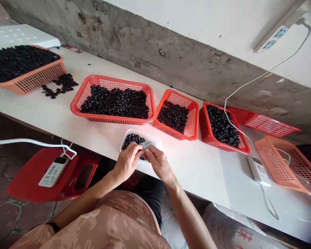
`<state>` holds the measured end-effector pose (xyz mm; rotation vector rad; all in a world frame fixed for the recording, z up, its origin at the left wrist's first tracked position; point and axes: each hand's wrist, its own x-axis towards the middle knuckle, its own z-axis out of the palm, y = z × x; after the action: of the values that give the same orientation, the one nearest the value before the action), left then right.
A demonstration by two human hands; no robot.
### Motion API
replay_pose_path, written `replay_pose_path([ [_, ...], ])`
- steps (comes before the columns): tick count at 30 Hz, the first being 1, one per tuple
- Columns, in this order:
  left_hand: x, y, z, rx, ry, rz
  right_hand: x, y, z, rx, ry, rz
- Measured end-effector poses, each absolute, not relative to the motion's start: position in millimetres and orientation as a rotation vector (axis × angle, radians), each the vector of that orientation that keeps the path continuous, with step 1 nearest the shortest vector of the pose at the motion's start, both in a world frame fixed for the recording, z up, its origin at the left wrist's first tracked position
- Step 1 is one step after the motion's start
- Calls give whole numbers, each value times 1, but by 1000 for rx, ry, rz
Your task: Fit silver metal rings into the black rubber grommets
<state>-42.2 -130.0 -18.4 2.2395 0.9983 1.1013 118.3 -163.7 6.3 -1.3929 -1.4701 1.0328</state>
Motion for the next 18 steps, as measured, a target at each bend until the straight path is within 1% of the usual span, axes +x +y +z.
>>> replay_pose_path([
  [6,-42,-128,-16,2078,1053,1086,113,-165,0,-1368,-1640,521],
  [10,-43,-125,-14,1785,1028,951,114,-165,0,-1369,-1629,356],
  [13,-42,-122,-15,1650,1043,965,120,-162,1,-1437,-1510,414],
  [18,-42,-119,-18,1627,891,1072,129,-162,0,-1542,-1330,677],
])
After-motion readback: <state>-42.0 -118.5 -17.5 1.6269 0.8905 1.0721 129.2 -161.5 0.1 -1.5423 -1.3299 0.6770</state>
